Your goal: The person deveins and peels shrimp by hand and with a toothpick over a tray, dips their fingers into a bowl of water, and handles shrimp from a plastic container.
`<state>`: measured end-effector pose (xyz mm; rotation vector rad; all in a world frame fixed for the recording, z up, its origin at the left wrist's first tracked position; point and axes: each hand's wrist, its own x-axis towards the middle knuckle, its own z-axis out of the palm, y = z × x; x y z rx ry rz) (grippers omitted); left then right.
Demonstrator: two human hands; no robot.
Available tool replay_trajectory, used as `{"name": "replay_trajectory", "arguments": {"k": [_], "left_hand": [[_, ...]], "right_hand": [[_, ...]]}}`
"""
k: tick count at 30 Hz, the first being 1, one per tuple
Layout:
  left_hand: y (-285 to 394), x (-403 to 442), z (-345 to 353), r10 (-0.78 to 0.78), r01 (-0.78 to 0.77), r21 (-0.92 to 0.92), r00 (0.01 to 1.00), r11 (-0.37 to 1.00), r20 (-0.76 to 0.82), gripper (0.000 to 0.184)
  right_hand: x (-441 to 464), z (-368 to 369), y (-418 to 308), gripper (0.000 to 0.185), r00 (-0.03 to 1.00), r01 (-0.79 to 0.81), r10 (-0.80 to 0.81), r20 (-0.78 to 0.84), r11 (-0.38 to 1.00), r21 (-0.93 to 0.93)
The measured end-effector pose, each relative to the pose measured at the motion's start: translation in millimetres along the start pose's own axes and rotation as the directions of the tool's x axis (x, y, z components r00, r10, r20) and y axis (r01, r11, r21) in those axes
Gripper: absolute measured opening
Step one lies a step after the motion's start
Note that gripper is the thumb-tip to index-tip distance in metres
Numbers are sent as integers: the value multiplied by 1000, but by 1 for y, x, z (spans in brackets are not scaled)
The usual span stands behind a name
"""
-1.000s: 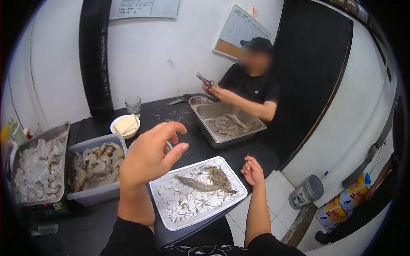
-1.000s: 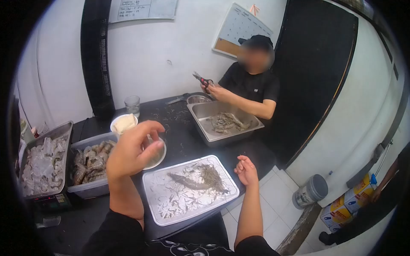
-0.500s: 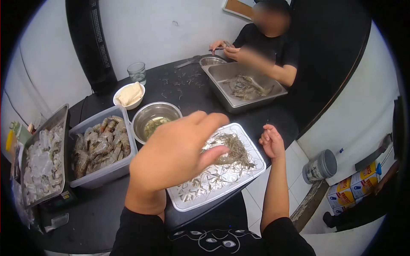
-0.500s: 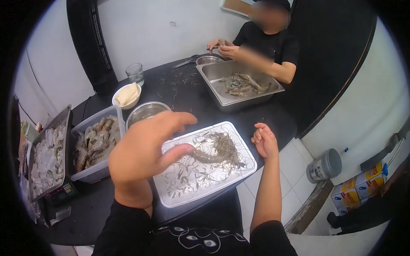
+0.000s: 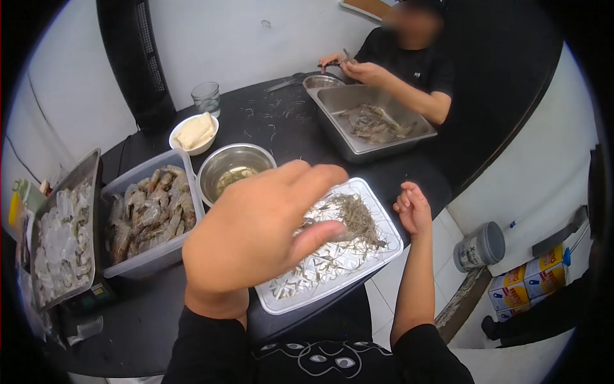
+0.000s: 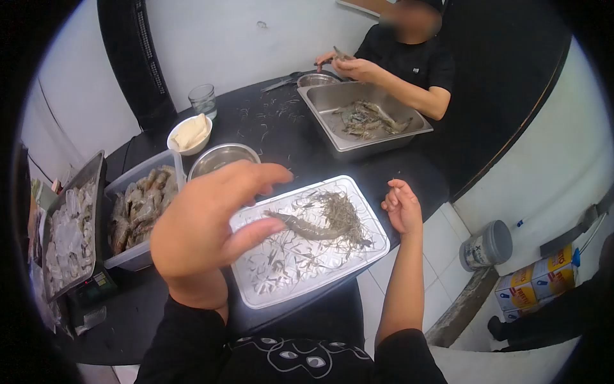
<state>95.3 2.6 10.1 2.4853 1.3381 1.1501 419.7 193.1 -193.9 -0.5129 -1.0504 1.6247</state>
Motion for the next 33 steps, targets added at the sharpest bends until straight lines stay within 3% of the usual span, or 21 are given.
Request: {"name": "replay_trajectory", "arguments": {"k": [3, 7, 14, 25, 29, 31, 32, 33], "left_hand": [[13, 0, 7, -36, 30, 70, 995, 997, 98, 40], [16, 1, 12, 6, 5, -48, 976, 999, 217, 39], [12, 2, 19, 12, -20, 37, 982, 999, 188, 40], [30, 5, 39, 207, -161, -142, 881, 977, 425, 40], [38, -5, 58, 285, -242, -153, 865, 958, 413, 40], [38, -13, 61, 237, -182, -183, 907, 966, 348, 36], [34, -12, 68, 206, -177, -125, 936, 976, 287, 30], [30, -6, 68, 210, -205, -45, 954, 978, 215, 25]], "right_hand": [[-1, 3, -3, 15, 1000, 1, -2, -28, 1000, -20], [0, -1, 0, 17, 1000, -10, 10, 11, 1000, -2], [-1, -1, -1, 17, 1000, -1, 2, 10, 1000, -30], [1, -4, 0, 16, 1000, -3, 3, -4, 1000, 26], [3, -10, 0, 20, 999, 12, -11, -30, 1000, 21], [0, 3, 0, 21, 989, 37, -61, -132, 983, -182], [1, -3, 1, 19, 1000, -10, 10, 18, 1000, -25], [0, 0, -2, 18, 1000, -14, 15, 13, 999, -47]]}}
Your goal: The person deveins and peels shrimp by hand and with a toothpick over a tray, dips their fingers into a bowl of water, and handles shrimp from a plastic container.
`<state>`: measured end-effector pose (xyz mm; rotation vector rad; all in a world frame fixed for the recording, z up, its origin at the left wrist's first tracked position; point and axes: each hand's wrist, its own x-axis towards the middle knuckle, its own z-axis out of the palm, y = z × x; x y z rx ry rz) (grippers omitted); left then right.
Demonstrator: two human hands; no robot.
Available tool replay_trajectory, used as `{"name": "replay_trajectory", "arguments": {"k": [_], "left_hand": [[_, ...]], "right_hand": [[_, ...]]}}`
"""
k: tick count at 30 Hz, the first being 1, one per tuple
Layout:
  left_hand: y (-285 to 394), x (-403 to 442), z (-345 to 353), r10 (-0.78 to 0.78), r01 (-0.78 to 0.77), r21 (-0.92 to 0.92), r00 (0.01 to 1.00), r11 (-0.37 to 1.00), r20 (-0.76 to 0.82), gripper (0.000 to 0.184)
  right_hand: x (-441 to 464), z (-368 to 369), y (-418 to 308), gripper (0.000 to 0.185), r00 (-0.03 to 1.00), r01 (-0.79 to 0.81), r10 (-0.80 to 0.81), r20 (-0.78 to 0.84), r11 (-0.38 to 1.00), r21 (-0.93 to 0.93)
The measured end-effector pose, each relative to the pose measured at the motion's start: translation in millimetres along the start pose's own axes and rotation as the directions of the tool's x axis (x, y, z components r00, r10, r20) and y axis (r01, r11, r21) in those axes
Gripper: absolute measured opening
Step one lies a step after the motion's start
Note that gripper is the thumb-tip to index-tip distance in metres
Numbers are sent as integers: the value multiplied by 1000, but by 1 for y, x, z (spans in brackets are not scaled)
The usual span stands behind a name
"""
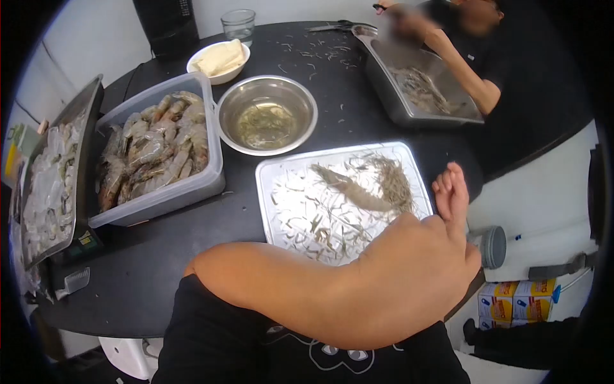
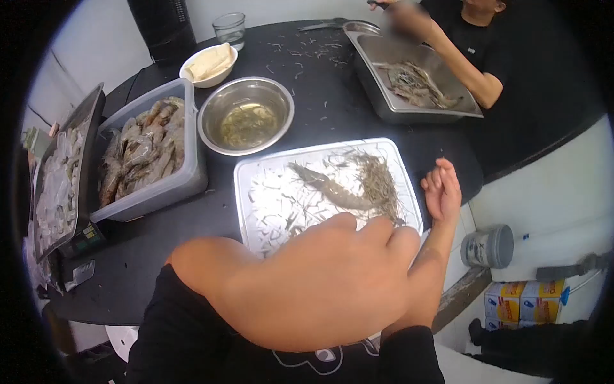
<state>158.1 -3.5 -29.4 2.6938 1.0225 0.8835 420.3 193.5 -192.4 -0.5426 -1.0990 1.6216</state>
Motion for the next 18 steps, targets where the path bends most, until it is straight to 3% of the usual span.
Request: {"name": "replay_trajectory", "arguments": {"k": [5, 8, 12, 15, 18], "left_hand": [[-23, 3, -23, -62, 66, 139, 997, 988, -35, 53], [-25, 6, -34, -64, 60, 152, 998, 987, 22, 52], [-18, 6, -30, -78, 73, 40, 988, 997, 136, 34], [-9, 6, -29, -106, 106, 12, 970, 994, 217, 35], [-7, 3, -28, -129, 127, 25, 986, 992, 110, 36]], "right_hand": [[-4, 2, 6, 18, 988, 18, -11, -157, 999, 46], [1, -10, 5, 18, 1000, 2, -1, -24, 999, 37], [2, -3, 1, 17, 1000, 12, -12, -17, 1000, 0], [-1, -3, 2, 17, 1000, 22, -22, -12, 1000, -4], [-2, -1, 1, 16, 1000, 23, -23, -9, 999, 27]]}}
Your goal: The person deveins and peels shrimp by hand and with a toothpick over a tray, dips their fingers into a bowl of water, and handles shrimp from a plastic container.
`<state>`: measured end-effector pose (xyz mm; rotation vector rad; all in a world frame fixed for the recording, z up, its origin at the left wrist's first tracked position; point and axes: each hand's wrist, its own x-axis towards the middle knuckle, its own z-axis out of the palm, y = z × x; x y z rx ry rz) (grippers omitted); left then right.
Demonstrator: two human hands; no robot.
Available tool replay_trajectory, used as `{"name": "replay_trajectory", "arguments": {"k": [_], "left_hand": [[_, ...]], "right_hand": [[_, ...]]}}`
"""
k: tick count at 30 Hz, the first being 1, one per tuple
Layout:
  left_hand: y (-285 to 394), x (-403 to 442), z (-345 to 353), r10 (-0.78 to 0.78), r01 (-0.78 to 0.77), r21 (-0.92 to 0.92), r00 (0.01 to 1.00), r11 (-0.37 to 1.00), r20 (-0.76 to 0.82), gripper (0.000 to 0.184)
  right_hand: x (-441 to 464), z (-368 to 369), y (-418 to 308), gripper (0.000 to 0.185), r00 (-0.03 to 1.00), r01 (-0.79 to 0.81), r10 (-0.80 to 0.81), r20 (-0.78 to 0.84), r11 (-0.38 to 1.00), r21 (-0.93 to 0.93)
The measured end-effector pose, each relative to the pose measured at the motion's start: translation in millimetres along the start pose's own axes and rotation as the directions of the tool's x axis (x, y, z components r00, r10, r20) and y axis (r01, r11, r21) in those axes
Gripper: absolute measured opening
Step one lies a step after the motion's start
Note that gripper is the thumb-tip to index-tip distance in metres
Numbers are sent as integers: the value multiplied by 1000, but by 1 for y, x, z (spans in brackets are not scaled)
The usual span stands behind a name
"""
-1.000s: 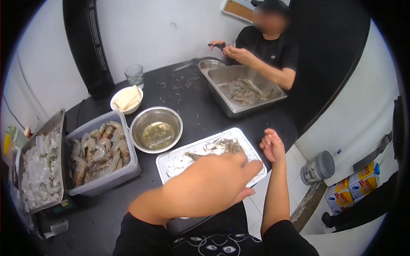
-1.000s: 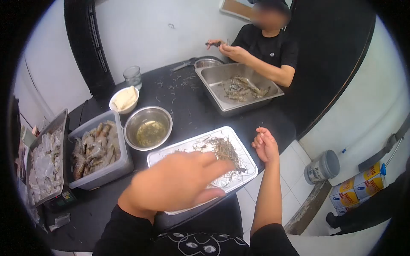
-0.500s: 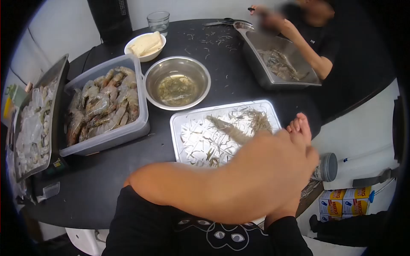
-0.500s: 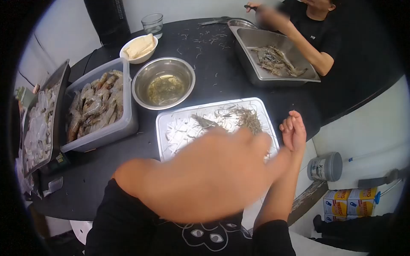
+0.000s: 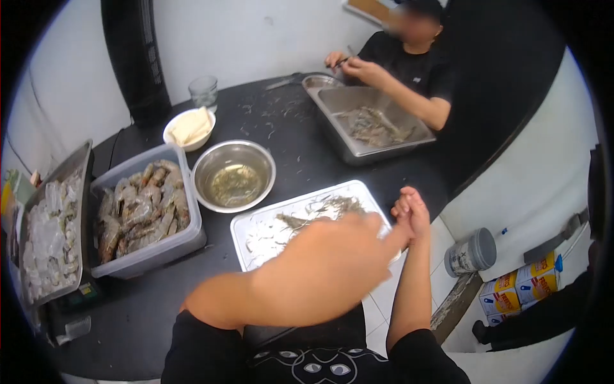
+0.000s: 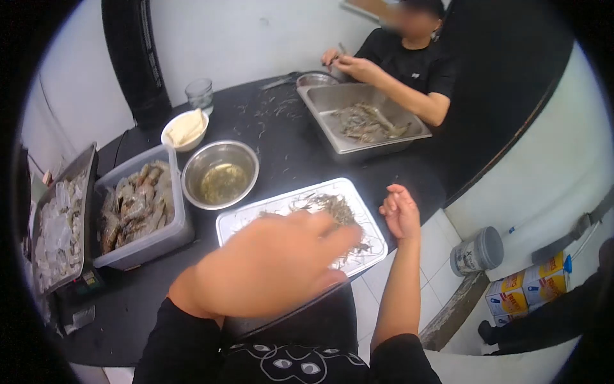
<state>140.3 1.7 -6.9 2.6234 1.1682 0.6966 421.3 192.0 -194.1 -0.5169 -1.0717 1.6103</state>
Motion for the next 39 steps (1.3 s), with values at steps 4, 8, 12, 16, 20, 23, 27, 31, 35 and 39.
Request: {"name": "replay_trajectory", "arguments": {"k": [4, 8, 12, 16, 20, 23, 27, 31, 35, 39], "left_hand": [[-2, -6, -23, -144, 150, 10, 964, 989, -221, 39], [-14, -13, -37, -153, 204, 84, 899, 975, -410, 49], [-14, -21, -38, -273, 288, -35, 856, 957, -438, 47], [3, -20, -36, -280, 285, -49, 868, 957, -409, 42], [1, -21, -33, -261, 263, -52, 880, 963, -396, 41], [3, -20, -34, -259, 260, -50, 885, 964, -388, 40], [-1, -19, -33, -303, 291, -89, 873, 952, -383, 38], [-9, -17, -31, -307, 297, -86, 871, 951, -384, 39], [-9, -18, -29, -313, 306, -80, 875, 949, -370, 39], [-12, -13, -31, -274, 274, -50, 894, 960, -354, 40]], "right_hand": [[2, -8, 7, 20, 997, 77, -78, -25, 995, -56], [5, -6, 3, 21, 998, -61, 62, -5, 990, 128], [5, -11, 10, 17, 998, -46, 42, 38, 992, 114], [3, -6, 9, 17, 999, -11, 6, 44, 994, 105], [1, -6, 8, 18, 999, -12, 7, 47, 994, 109], [1, -6, 8, 18, 998, 3, -8, 57, 996, 89], [2, -8, 10, 18, 998, -16, 11, 55, 995, 94], [3, -9, 9, 18, 998, -7, 2, 60, 995, 95], [2, -10, 15, 18, 998, -28, 22, 57, 992, 121], [2, -7, 7, 18, 999, -11, 7, 45, 996, 89]]}}
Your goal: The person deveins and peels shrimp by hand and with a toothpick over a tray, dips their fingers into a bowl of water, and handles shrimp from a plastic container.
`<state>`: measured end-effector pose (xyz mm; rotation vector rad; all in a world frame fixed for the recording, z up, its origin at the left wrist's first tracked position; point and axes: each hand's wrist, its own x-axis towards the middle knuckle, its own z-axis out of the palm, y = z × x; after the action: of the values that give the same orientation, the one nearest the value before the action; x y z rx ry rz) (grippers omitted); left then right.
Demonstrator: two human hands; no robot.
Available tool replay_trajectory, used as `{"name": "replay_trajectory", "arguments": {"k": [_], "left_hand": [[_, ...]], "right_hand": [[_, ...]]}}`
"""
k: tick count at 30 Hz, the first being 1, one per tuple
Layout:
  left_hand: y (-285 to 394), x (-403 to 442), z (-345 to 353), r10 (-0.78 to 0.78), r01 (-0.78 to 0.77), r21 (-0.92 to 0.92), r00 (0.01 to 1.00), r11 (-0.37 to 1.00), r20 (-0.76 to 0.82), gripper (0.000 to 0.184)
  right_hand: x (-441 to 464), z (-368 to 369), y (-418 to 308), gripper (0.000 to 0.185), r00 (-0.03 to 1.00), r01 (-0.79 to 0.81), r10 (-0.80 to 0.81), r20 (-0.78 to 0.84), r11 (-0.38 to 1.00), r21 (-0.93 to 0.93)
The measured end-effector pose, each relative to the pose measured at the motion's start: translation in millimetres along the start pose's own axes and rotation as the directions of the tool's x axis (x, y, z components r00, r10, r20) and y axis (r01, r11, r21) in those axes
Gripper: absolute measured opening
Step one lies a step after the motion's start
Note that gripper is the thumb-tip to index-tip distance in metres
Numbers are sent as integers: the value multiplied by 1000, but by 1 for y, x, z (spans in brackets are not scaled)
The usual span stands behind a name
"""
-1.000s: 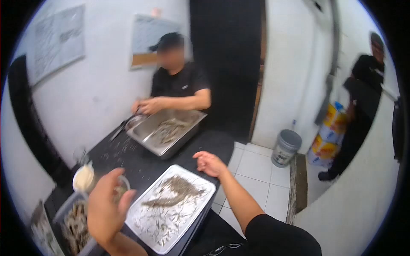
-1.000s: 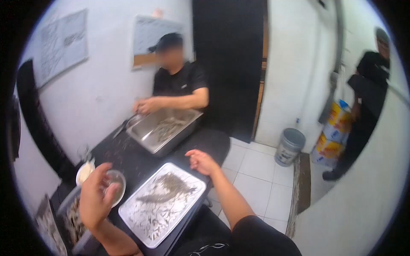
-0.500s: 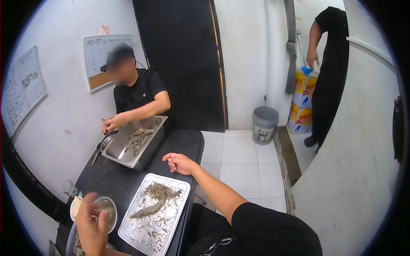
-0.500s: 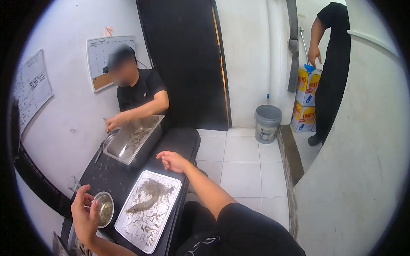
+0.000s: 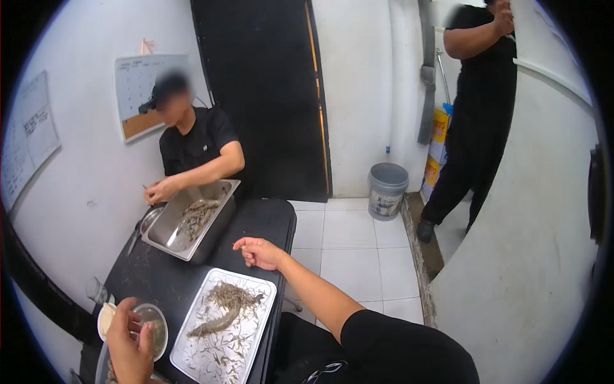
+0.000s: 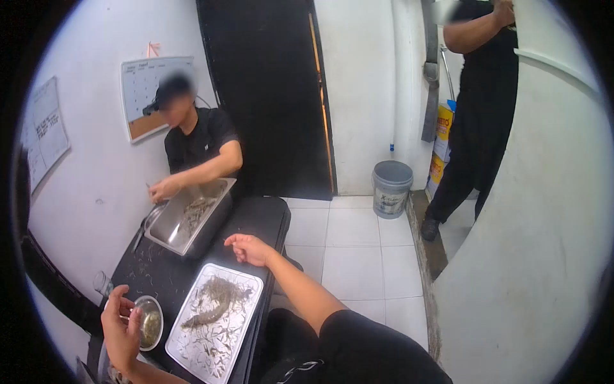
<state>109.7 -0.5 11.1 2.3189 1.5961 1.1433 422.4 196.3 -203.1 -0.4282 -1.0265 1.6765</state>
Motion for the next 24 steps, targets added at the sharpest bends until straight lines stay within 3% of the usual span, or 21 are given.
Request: {"name": "replay_trajectory", "arguments": {"k": [5, 11, 24], "left_hand": [[0, -2, -4, -49, 50, -45, 999, 998, 21, 40], [-2, -6, -5, -3, 4, 35, 999, 999, -33, 42], [-25, -7, -17, -69, 64, -67, 995, 996, -69, 44]], "right_hand": [[-1, 2, 2, 18, 1000, -18, 18, -8, 999, 31], [-1, -1, 4, 19, 1000, -8, 8, 7, 1000, 29], [1, -3, 6, 19, 1000, 4, -4, 24, 1000, 12]]}}
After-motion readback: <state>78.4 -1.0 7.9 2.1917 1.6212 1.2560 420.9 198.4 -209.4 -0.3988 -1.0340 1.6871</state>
